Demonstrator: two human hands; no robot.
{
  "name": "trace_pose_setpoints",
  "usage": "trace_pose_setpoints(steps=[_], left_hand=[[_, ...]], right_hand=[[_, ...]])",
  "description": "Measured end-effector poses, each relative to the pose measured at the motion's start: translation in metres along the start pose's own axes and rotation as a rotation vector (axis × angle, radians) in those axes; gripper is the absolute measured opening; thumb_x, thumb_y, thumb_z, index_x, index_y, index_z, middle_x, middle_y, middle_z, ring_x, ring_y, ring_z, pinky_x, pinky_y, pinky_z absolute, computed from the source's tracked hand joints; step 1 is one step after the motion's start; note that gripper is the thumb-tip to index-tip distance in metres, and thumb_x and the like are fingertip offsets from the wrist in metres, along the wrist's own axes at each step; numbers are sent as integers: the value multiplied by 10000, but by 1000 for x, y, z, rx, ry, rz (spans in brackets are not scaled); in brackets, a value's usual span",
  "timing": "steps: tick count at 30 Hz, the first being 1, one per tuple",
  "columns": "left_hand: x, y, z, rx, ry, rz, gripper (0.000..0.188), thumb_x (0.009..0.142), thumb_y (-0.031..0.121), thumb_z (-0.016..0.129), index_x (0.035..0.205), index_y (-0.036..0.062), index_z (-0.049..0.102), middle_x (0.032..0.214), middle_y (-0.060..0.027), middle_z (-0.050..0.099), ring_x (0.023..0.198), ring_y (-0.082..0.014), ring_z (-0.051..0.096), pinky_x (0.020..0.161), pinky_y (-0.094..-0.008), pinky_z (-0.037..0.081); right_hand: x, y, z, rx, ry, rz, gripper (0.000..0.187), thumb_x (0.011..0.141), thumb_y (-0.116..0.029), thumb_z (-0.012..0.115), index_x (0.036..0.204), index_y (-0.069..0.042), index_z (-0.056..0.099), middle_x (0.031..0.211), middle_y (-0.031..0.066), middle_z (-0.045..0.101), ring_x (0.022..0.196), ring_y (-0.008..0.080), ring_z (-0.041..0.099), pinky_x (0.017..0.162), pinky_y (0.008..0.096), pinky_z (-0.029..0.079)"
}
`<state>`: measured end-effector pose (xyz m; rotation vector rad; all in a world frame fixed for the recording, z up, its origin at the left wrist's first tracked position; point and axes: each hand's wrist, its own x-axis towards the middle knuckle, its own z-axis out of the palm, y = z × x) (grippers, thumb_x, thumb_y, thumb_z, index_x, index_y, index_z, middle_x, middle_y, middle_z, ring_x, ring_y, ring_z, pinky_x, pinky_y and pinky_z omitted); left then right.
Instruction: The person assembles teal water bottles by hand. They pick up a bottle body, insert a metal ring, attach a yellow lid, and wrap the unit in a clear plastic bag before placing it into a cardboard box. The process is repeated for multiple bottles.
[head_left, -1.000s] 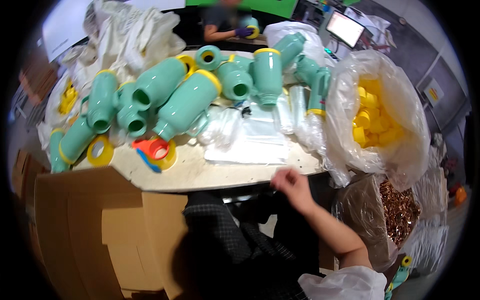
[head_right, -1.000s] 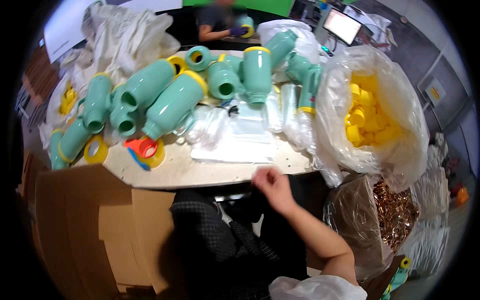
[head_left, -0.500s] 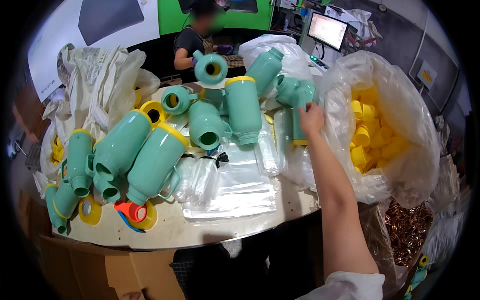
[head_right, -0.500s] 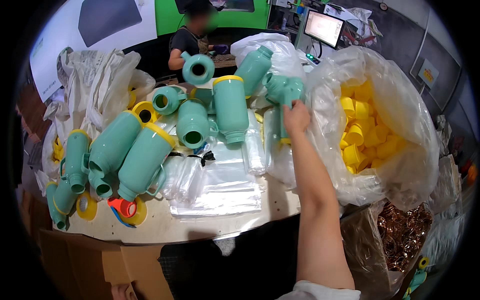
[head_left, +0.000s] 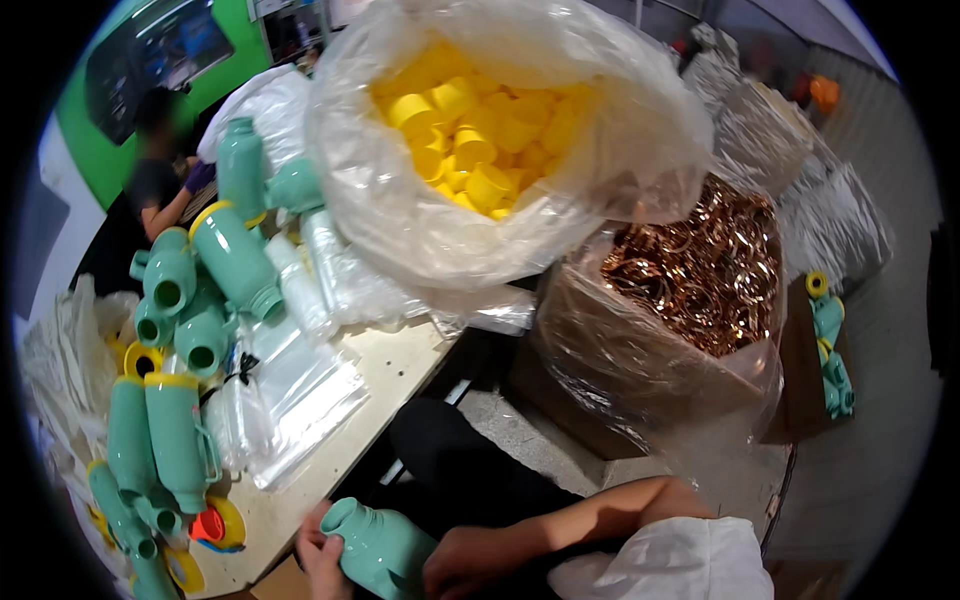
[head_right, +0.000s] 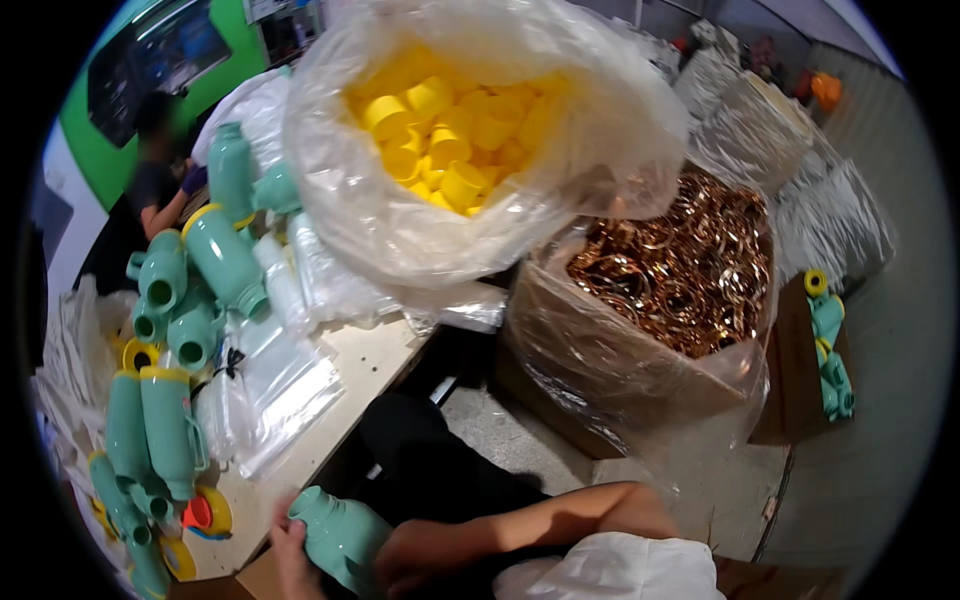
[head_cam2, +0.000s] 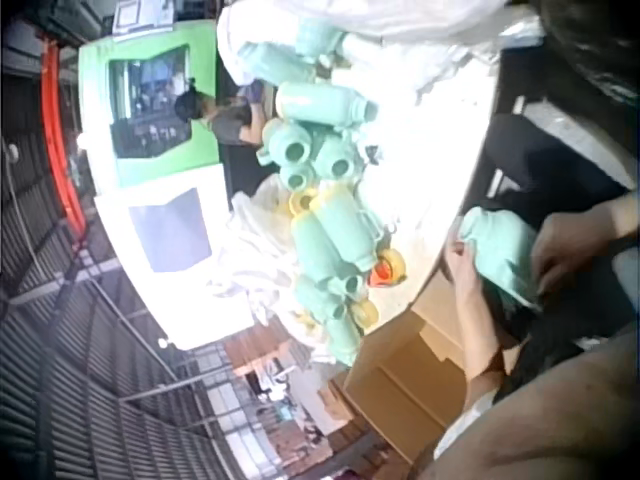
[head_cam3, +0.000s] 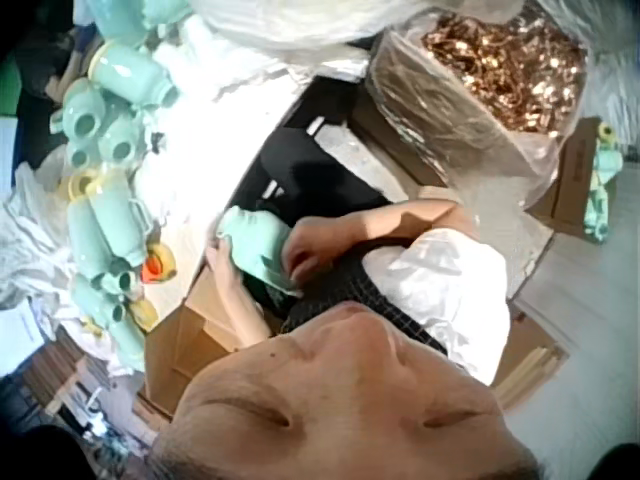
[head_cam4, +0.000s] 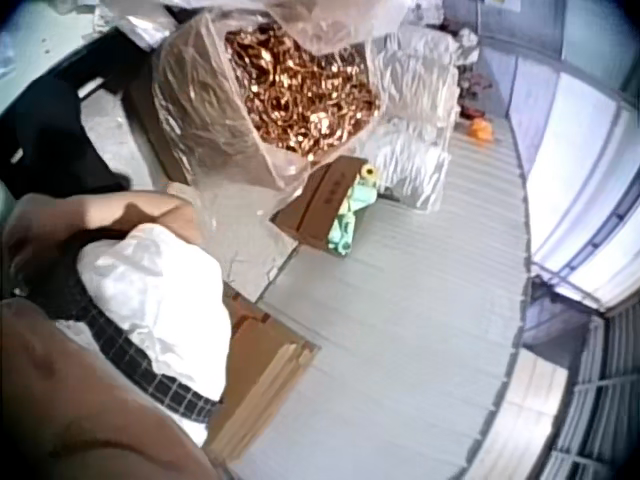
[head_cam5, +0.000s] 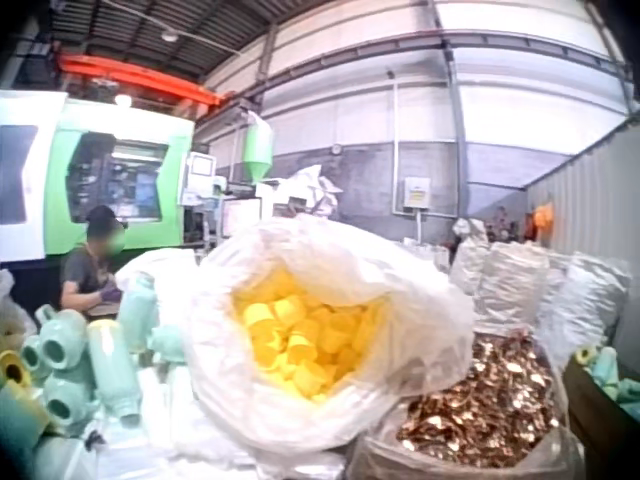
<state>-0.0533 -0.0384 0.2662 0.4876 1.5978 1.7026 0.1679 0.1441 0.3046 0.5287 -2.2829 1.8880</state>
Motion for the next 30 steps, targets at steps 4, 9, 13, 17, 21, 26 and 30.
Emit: trace_pose_setpoints(steps=[4, 9, 13, 17, 21, 26, 30], left_hand=[[-24, 48, 45, -46, 23, 6, 939, 722, 469, 793, 1443, 11, 402, 1194, -191, 629, 1043, -262, 643, 928, -377, 533], [-15, 55, 31, 81, -59, 47, 856, 743, 489, 754, 1377, 1, 453, 1122, -206, 641, 1016, -286, 651, 911, -407, 546], [-17, 48, 59, 28, 4, 19, 776, 782, 496, 706, 1329, -2, 473, 1092, -201, 636, 1000, -282, 638, 875, -401, 546], [-15, 46, 62, 86, -45, 26, 705, 848, 447, 665, 1359, 1, 470, 1143, -202, 625, 1049, -303, 622, 921, -411, 522], [-14, 41, 36, 115, -38, -50, 698, 895, 413, 655, 1416, -4, 449, 1253, -219, 602, 1145, -326, 600, 1007, -445, 491], [3, 26, 23, 73, -135, -40, 737, 821, 383, 708, 1383, -15, 444, 1240, -196, 605, 1118, -254, 602, 989, -362, 477], [8, 23, 50, 93, -68, -28, 689, 876, 477, 623, 1346, 0, 463, 1097, -187, 632, 1006, -268, 638, 892, -381, 536]], right_hand=[[-93, -64, -128, -431, 907, 546, 81, 848, -114, 722, 908, -59, 712, 884, 63, 681, 839, 175, 666, 730, 321, 542], [-207, -91, -307, -1312, 906, 979, 137, 831, -195, 703, 898, -88, 756, 856, 106, 721, 802, 275, 698, 751, 398, 550], [-208, -21, -356, -1280, 631, 1208, 802, 760, -410, 778, 1435, -135, 446, 1454, 199, 425, 1346, 380, 416, 1076, 484, 430], [-220, 52, -403, -1124, 596, 1410, 752, 653, -447, 838, 1287, -109, 618, 1376, 203, 525, 1280, 399, 491, 1058, 465, 448], [-214, -3, -384, -1170, 608, 1306, 605, 644, -342, 864, 1190, -143, 696, 1248, 168, 602, 1118, 360, 607, 1000, 426, 485], [-283, -82, -349, -1174, 895, 1095, 624, 623, -269, 854, 1205, -132, 677, 1194, 181, 537, 1067, 342, 596, 943, 394, 516], [-318, -127, -314, -1223, 571, 1572, 598, 626, -303, 881, 1152, -95, 688, 1300, 181, 550, 1143, 345, 575, 967, 407, 511]])
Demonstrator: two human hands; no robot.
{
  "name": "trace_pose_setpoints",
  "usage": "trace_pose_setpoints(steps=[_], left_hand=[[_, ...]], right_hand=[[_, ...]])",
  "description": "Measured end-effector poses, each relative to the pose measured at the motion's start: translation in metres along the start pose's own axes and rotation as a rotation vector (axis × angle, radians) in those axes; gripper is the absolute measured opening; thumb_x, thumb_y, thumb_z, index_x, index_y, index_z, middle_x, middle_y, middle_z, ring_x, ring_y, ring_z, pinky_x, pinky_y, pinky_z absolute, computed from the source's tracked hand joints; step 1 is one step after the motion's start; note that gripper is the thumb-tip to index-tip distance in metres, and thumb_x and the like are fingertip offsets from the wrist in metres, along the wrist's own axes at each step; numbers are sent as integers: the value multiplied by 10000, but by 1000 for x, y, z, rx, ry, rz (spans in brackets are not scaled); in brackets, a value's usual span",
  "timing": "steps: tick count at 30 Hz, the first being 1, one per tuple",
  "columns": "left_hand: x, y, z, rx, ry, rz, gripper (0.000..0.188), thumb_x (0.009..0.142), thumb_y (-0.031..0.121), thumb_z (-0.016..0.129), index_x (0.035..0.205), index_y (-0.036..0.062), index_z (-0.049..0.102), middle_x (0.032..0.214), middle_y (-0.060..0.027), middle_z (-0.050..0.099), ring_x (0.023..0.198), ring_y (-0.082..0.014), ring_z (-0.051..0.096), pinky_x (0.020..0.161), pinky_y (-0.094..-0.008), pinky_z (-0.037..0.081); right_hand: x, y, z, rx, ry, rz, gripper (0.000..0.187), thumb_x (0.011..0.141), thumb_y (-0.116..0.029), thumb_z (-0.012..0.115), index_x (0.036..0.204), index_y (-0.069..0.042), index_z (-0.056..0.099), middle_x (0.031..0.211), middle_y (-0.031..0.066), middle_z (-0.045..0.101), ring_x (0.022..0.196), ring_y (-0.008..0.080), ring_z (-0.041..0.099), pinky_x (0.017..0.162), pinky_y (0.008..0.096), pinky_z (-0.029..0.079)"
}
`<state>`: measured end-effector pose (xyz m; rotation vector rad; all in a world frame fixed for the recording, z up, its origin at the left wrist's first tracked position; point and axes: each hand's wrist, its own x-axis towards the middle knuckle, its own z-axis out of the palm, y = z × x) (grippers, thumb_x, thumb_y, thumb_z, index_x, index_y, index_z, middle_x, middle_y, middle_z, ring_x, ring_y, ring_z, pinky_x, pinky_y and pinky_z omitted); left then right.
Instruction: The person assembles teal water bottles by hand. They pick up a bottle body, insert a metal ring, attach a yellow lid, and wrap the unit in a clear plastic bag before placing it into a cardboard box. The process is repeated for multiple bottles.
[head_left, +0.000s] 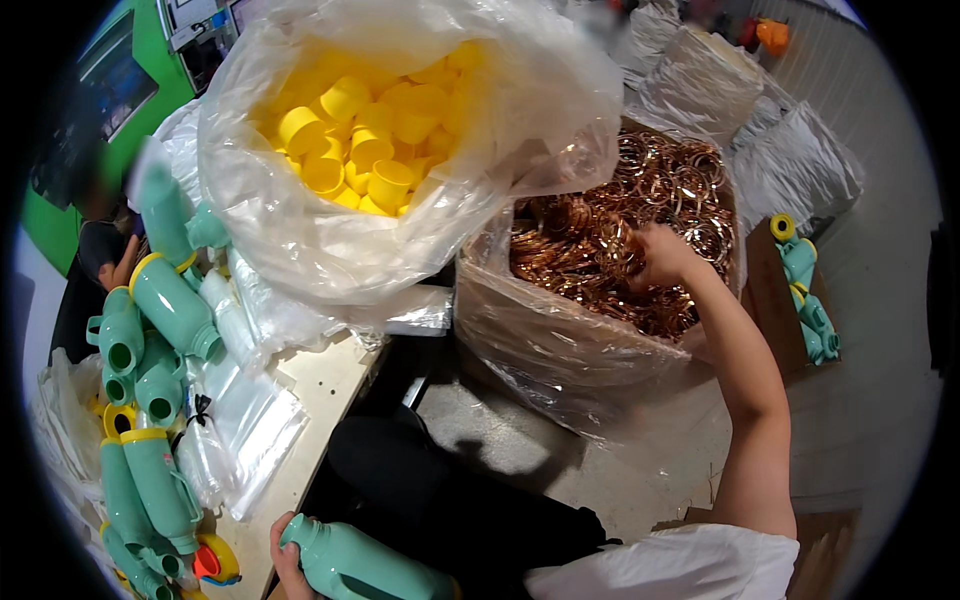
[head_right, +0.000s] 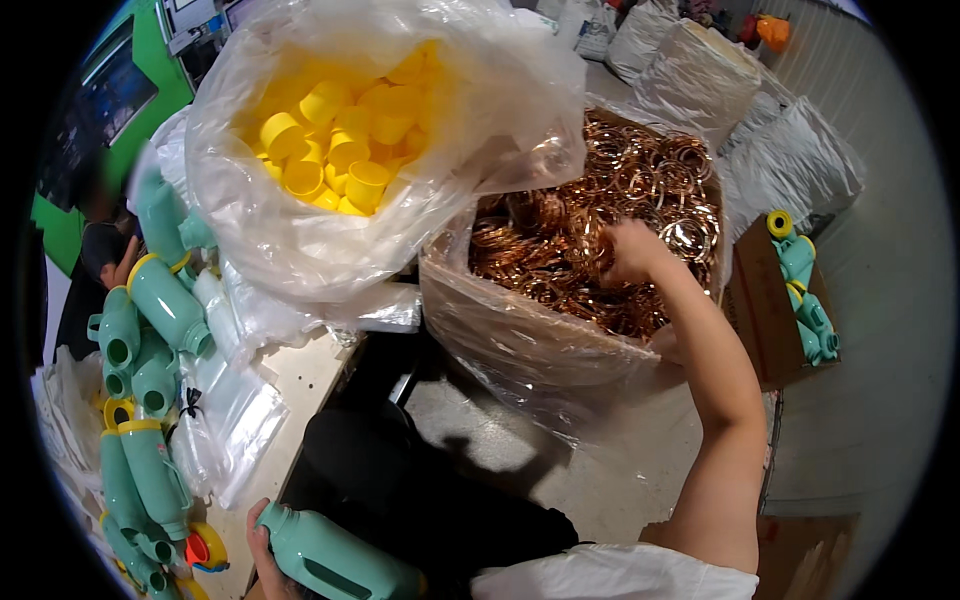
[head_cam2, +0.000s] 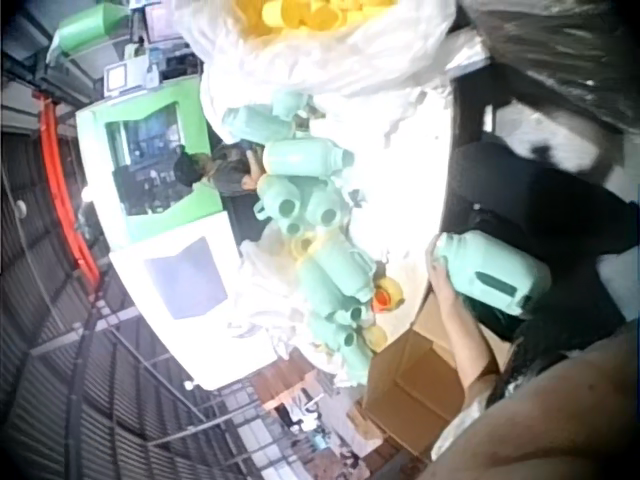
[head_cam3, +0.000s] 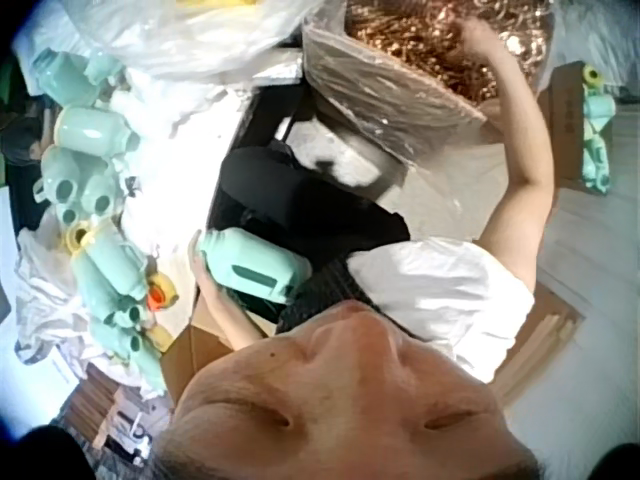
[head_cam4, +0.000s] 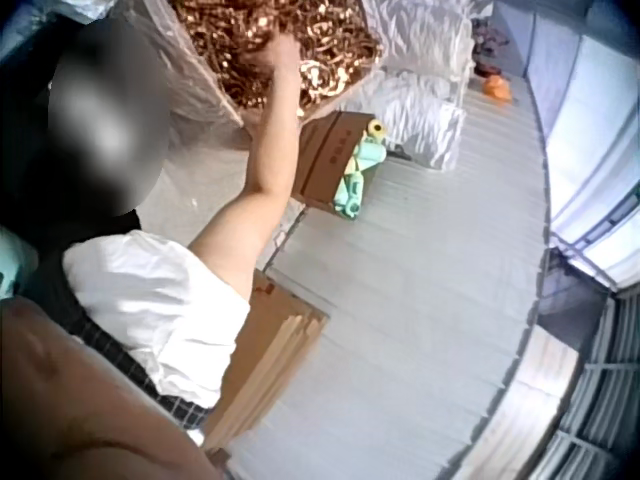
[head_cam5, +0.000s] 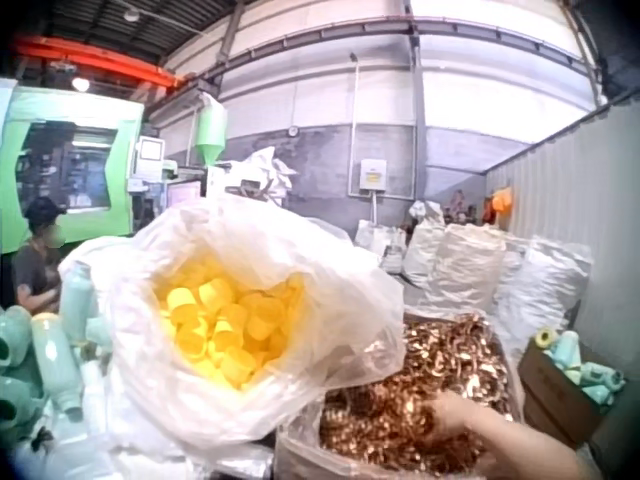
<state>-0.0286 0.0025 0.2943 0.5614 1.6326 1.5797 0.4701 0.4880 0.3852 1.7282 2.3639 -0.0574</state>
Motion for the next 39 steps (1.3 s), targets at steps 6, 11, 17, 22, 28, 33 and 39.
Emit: trace_pose_setpoints(steps=[6, 11, 17, 22, 28, 33, 39], left_hand=[[-5, 11, 9, 16, -24, 7, 626, 926, 452, 563, 1367, 19, 460, 1126, -158, 617, 1014, -242, 624, 906, -370, 524], [-15, 12, 2, -4, -22, 26, 583, 963, 445, 499, 1374, 33, 463, 1154, -132, 587, 1042, -230, 608, 930, -376, 511], [-18, 7, -28, 42, 20, -45, 653, 941, 410, 584, 1429, 0, 439, 1286, -197, 593, 1178, -308, 588, 1009, -462, 494], [-19, 4, -9, -34, 54, 25, 621, 928, 475, 549, 1360, 34, 477, 1142, -141, 600, 1031, -241, 616, 932, -380, 509], [-19, 3, -13, 5, 105, 12, 659, 907, 494, 579, 1343, 9, 484, 1106, -139, 612, 1009, -245, 625, 911, -366, 513], [-13, -5, -18, -44, 23, 72, 666, 918, 473, 573, 1359, -15, 473, 1156, -162, 614, 1050, -251, 621, 948, -366, 496], [-16, 3, -13, 45, -16, 136, 684, 973, 506, 482, 1423, -9, 449, 1322, -134, 568, 1202, -229, 552, 1062, -367, 420]], right_hand=[[-34, 24, -21, 108, 102, 123, 375, 717, -227, 808, 1073, -127, 744, 1072, 120, 718, 984, 279, 685, 876, 382, 548], [-32, 2, -9, 381, 197, 81, 127, 777, -168, 731, 887, -125, 774, 852, 80, 742, 813, 273, 709, 739, 390, 561], [-17, -8, 4, 429, 227, 78, 189, 822, -251, 754, 941, -107, 779, 913, 98, 749, 817, 241, 705, 750, 369, 554], [8, -26, 36, 432, 84, 204, 193, 809, -248, 761, 844, -58, 765, 784, 124, 727, 712, 244, 682, 714, 375, 533], [-18, -23, 19, 501, 213, 191, 106, 790, -171, 758, 786, -65, 747, 776, 106, 721, 724, 236, 688, 693, 387, 527], [-39, -66, -6, 273, 845, -153, 140, 872, -79, 690, 1005, -51, 725, 816, 86, 713, 728, 206, 685, 661, 336, 525], [-77, -299, 13, 2020, 66, -357, 326, 960, -59, 594, 1279, 8, 577, 791, 44, 639, 593, 64, 548, 546, 200, 452]])
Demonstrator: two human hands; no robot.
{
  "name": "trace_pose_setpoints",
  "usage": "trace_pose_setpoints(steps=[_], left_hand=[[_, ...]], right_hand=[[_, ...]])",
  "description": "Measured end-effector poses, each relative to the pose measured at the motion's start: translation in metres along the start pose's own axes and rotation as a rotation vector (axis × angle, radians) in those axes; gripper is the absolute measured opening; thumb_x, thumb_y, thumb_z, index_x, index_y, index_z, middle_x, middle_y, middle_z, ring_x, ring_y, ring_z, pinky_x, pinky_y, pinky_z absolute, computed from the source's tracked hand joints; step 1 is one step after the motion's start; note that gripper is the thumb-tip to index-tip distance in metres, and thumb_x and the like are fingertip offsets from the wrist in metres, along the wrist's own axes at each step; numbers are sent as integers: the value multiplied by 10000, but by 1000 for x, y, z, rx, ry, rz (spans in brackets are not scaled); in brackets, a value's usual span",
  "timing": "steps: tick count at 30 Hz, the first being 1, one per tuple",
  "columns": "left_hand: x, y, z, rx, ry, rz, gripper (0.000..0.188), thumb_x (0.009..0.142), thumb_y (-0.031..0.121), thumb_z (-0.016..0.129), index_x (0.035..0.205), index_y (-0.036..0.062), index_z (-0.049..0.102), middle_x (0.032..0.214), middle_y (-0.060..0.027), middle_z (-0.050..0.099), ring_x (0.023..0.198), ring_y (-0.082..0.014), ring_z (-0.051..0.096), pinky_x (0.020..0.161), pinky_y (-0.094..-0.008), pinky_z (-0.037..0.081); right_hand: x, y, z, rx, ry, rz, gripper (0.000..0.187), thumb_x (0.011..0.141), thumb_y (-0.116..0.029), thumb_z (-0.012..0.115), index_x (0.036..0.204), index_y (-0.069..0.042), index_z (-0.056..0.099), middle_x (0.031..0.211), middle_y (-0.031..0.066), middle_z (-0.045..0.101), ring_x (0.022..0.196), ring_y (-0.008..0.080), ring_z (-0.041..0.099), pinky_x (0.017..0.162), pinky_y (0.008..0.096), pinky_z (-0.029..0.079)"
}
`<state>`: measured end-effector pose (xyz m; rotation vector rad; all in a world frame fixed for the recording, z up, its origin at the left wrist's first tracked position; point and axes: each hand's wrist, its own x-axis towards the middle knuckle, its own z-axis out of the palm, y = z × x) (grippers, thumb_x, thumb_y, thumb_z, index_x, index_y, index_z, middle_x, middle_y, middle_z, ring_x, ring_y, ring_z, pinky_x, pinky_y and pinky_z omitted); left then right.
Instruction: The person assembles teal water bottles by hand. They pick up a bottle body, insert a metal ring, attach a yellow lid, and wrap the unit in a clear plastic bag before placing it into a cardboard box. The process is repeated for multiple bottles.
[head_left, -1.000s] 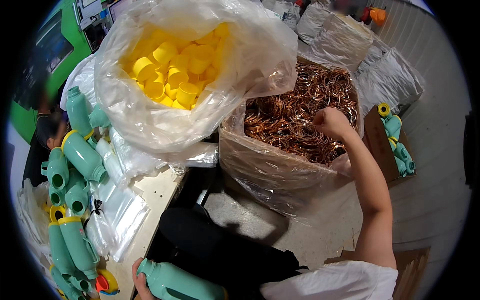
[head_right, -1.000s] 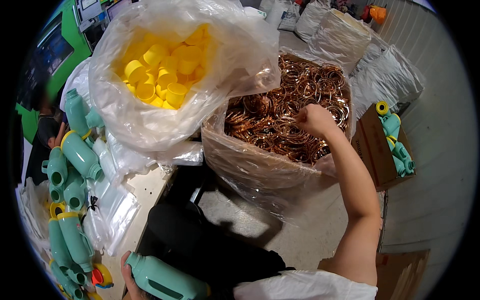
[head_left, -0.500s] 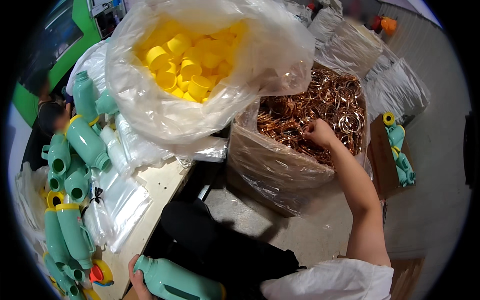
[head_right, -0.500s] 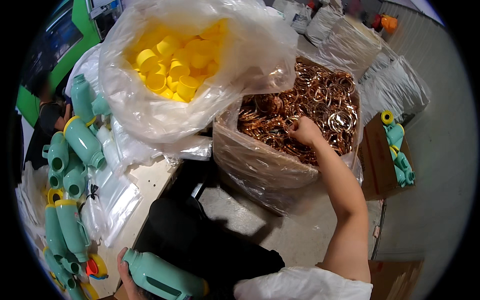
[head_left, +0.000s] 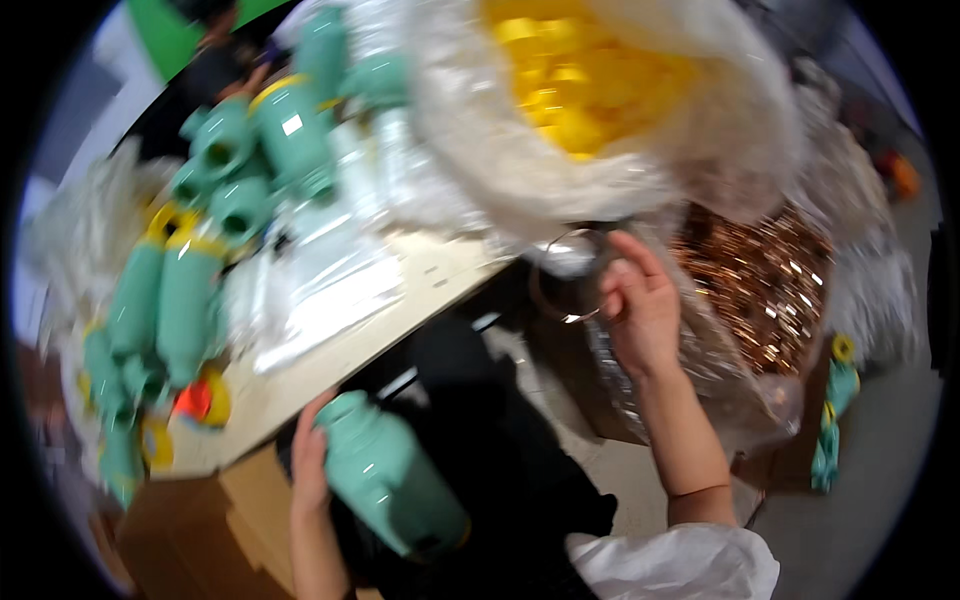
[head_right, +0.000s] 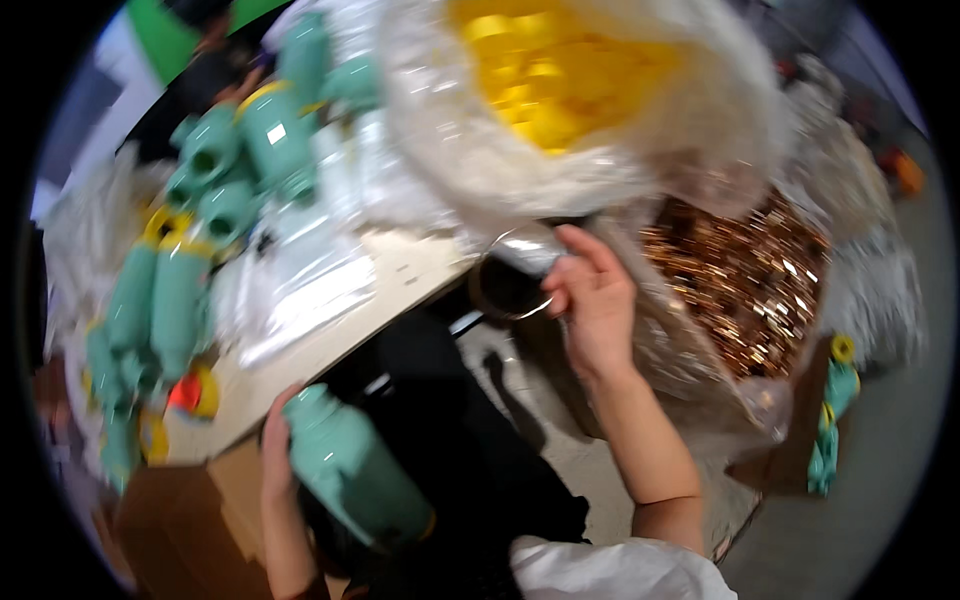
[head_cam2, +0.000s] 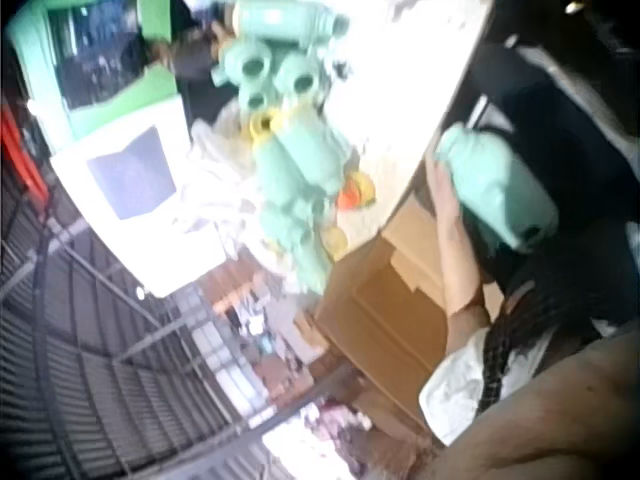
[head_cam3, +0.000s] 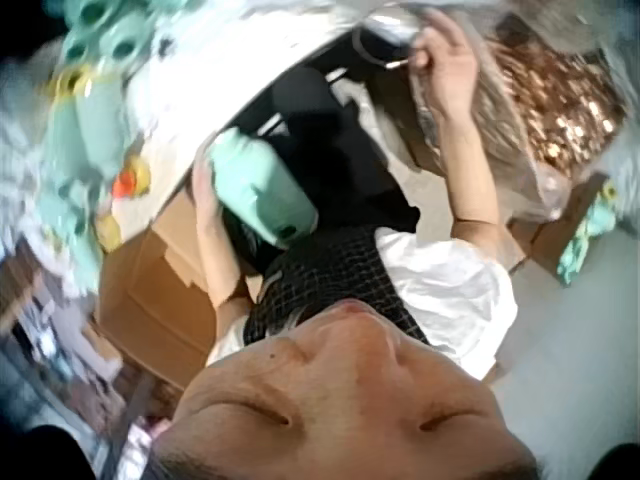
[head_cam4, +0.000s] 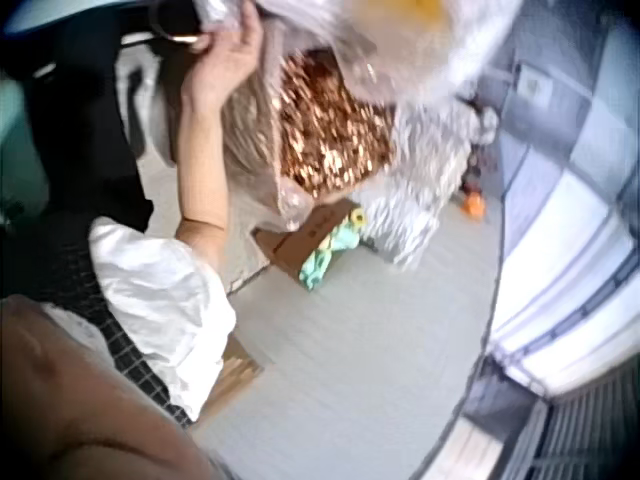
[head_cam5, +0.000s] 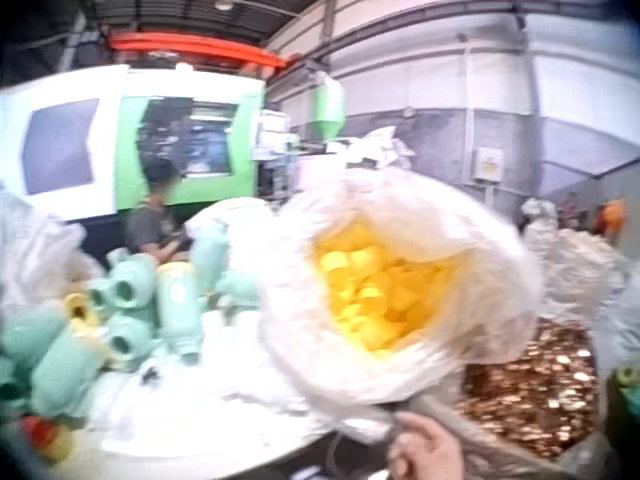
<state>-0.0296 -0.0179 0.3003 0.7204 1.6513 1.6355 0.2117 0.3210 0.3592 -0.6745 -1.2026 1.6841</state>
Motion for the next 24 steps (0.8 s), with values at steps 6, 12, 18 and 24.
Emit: trace_pose_setpoints(steps=[6, 12, 18, 24], left_hand=[[-16, 14, 5, -74, 71, 134, 726, 972, 389, 567, 1527, 27, 269, 1429, -154, 461, 1314, -231, 455, 1116, -366, 340], [-52, 4, -4, 118, 233, -12, 568, 924, 167, 597, 1441, 24, 408, 1335, -120, 540, 1247, -206, 508, 1080, -352, 382], [-61, 2, 19, -112, 306, -43, 509, 900, 67, 571, 1385, 8, 428, 1309, -126, 557, 1214, -196, 527, 1052, -360, 412], [-64, 7, 24, -314, 413, -140, 452, 906, 72, 443, 1353, 7, 455, 1282, -121, 576, 1211, -194, 533, 1063, -339, 392]], right_hand=[[-90, 126, 174, -89, -634, 579, 214, 944, -31, 576, 1116, 49, 672, 859, 66, 688, 677, 97, 603, 620, 240, 476], [-138, 144, 174, -138, -606, 459, 167, 967, -48, 541, 1078, 41, 629, 927, 58, 661, 874, 96, 612, 802, 234, 484], [-160, 132, 156, 57, -626, 410, 223, 954, -23, 493, 1176, -18, 489, 1241, 106, 502, 1088, 142, 536, 982, 294, 425], [-155, 131, 160, 46, -511, 723, 180, 930, -45, 432, 1104, -43, 479, 1143, 90, 558, 1036, 144, 556, 906, 280, 461]])
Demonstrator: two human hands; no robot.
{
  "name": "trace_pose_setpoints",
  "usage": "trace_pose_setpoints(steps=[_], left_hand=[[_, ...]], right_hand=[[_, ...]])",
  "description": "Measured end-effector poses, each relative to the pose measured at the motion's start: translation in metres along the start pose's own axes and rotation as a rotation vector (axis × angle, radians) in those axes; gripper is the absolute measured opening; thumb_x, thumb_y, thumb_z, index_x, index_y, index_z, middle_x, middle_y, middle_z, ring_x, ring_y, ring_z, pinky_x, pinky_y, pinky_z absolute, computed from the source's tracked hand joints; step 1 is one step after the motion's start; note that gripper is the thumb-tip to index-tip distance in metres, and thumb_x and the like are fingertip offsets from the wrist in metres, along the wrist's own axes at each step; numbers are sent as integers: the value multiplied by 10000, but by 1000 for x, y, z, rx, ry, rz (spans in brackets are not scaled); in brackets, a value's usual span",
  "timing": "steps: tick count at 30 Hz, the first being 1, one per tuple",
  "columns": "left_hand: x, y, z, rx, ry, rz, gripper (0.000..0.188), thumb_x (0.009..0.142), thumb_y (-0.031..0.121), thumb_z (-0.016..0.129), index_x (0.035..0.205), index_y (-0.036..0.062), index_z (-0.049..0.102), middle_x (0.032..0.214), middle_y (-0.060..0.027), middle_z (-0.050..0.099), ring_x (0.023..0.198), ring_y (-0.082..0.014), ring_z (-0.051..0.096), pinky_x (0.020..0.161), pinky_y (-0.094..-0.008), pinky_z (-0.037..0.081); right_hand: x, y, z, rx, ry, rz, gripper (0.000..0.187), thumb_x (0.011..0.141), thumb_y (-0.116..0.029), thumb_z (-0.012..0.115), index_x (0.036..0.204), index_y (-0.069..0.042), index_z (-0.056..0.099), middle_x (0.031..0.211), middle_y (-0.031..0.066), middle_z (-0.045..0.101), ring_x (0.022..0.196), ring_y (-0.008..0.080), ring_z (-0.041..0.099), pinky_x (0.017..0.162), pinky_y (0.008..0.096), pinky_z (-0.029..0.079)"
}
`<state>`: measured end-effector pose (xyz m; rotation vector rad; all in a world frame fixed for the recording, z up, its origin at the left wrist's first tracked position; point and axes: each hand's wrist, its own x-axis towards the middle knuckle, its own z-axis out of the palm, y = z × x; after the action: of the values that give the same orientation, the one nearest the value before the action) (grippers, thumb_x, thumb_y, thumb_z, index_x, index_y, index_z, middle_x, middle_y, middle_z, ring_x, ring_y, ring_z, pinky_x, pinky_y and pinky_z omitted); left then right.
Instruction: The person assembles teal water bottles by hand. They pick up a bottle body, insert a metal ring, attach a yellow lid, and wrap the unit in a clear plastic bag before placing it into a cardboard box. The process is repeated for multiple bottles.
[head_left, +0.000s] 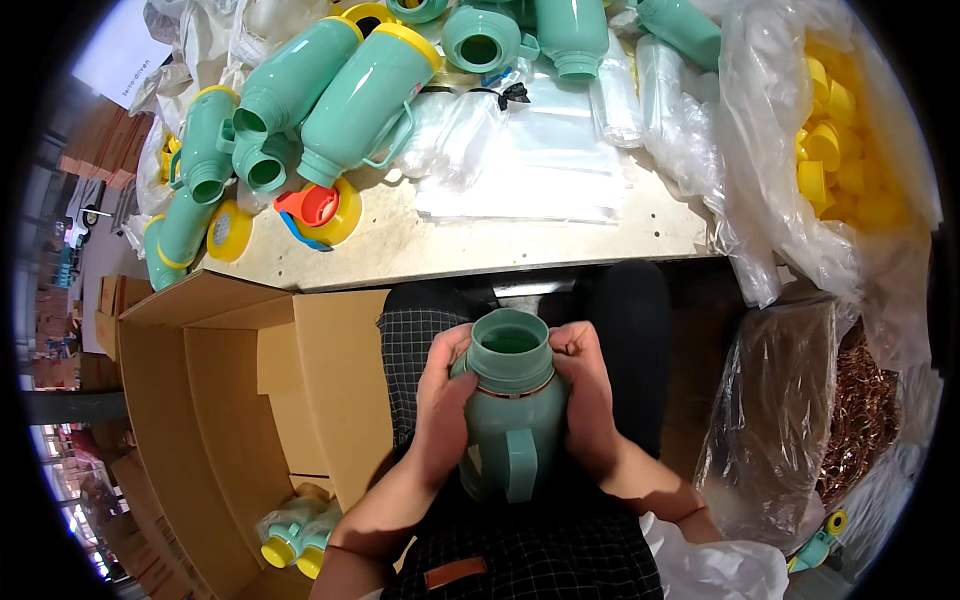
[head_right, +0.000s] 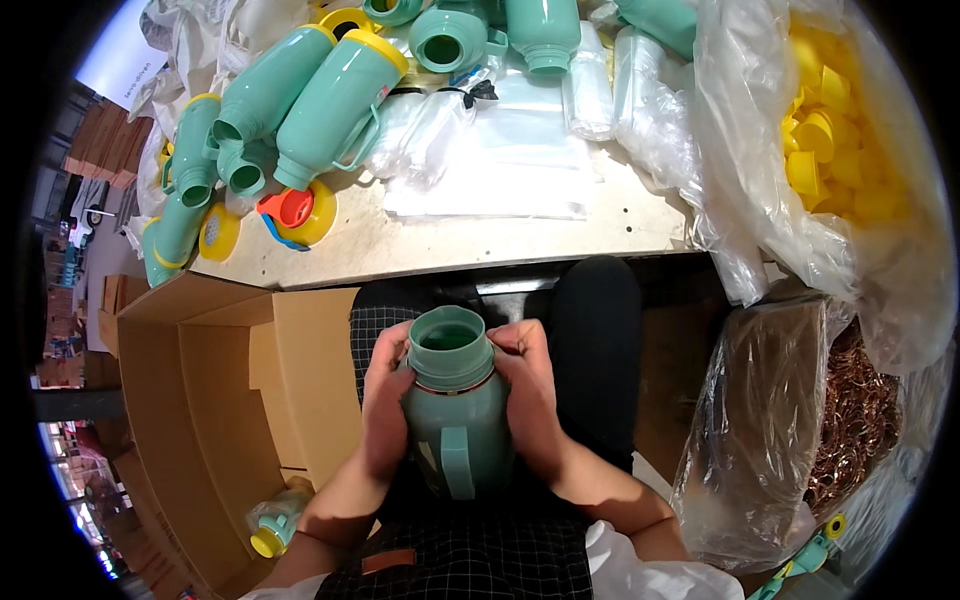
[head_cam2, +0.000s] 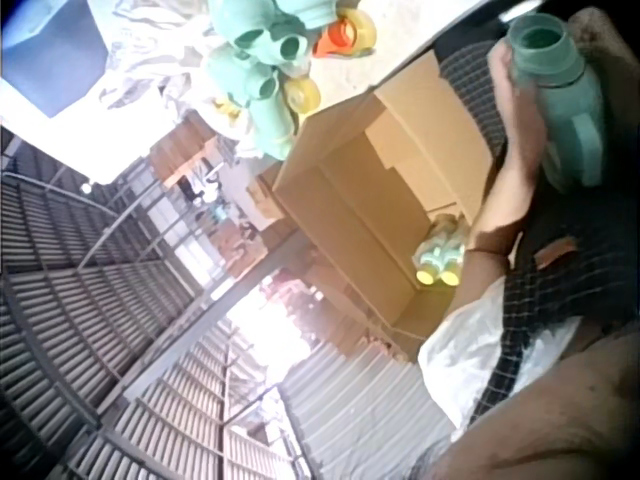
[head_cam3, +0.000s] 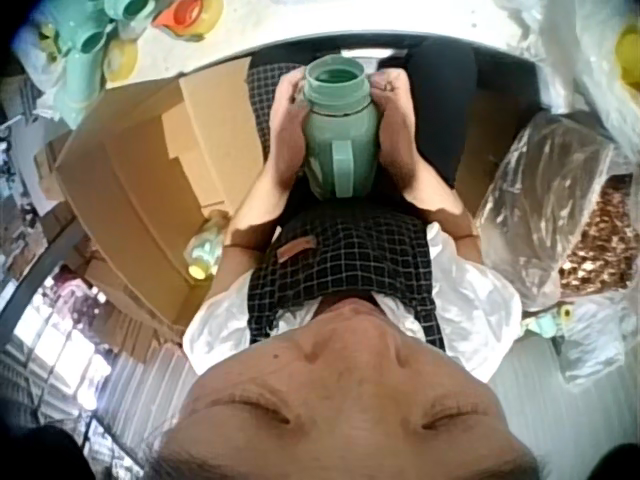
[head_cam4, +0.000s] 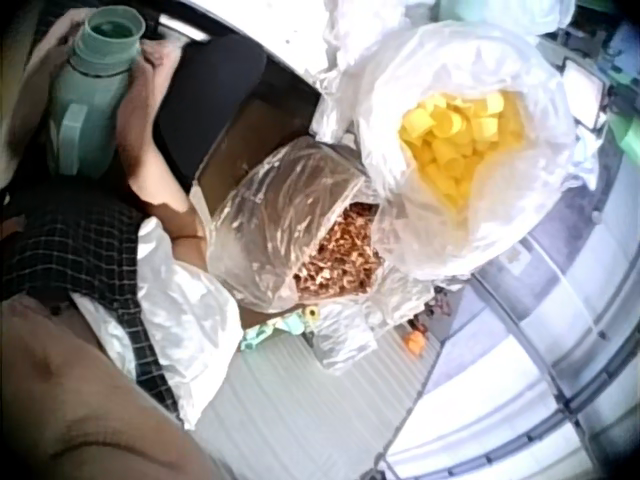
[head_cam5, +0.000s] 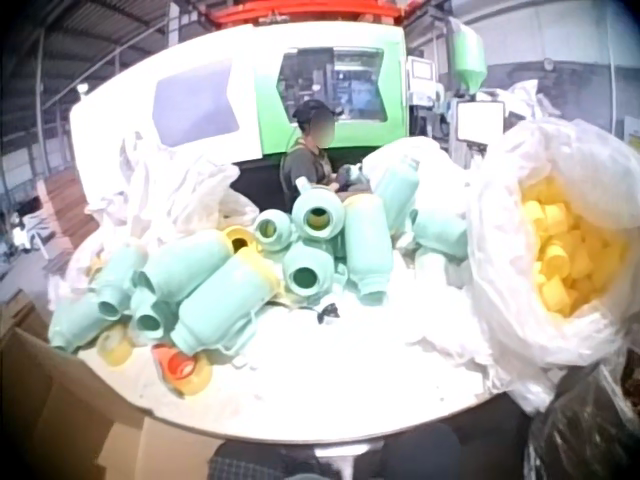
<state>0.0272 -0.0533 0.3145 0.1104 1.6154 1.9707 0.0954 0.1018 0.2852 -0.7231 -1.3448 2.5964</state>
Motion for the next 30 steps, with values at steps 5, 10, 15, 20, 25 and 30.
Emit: trace_pose_setpoints(steps=[5, 10, 15, 20, 25, 30], left_hand=[[7, 3, -16, -134, -123, -128, 418, 887, 101, 413, 1272, 3, 541, 1209, -100, 597, 1168, -185, 543, 1035, -319, 403], [30, 2, -22, -183, -379, -293, 338, 890, 45, 469, 1203, 18, 595, 1186, -87, 612, 1104, -174, 578, 970, -278, 445], [47, -1, -2, -85, 10, -118, 282, 931, 75, 542, 1200, 6, 595, 1085, -108, 660, 995, -189, 626, 891, -305, 490], [9, -30, 7, 391, 435, 252, 320, 1011, 189, 480, 1277, 15, 510, 1096, -59, 530, 1002, -167, 501, 976, -298, 374], [-16, -22, 19, -114, -228, -144, 465, 991, 226, 501, 1380, -16, 420, 1268, -128, 533, 1137, -225, 571, 946, -342, 491], [-4, -21, 38, -68, -167, -196, 479, 947, 123, 521, 1401, 5, 420, 1251, -124, 567, 1128, -246, 595, 961, -366, 509]], right_hand=[[22, -12, -2, 98, -246, 237, 178, 937, -72, 499, 1108, -69, 545, 1004, 30, 603, 927, 100, 568, 842, 237, 454], [39, -7, -9, 189, -483, 334, 147, 956, -140, 611, 1079, -72, 564, 994, 5, 620, 894, 85, 596, 810, 213, 473], [42, -32, -12, 119, -396, -31, 462, 915, -268, 712, 1293, -35, 586, 1207, 91, 637, 1148, 159, 584, 977, 312, 477], [-1, -103, -13, -398, -287, -466, 649, 676, -196, 901, 1221, -65, 574, 1169, 72, 635, 1132, 178, 581, 975, 344, 470], [-33, -101, -15, -838, -521, -1208, 502, 874, -372, 698, 1253, -64, 583, 1200, 127, 631, 1148, 330, 576, 988, 456, 439], [-21, -119, -55, -495, -693, -881, 370, 811, -304, 770, 1091, -78, 685, 1202, 110, 648, 1092, 332, 596, 949, 461, 447]])
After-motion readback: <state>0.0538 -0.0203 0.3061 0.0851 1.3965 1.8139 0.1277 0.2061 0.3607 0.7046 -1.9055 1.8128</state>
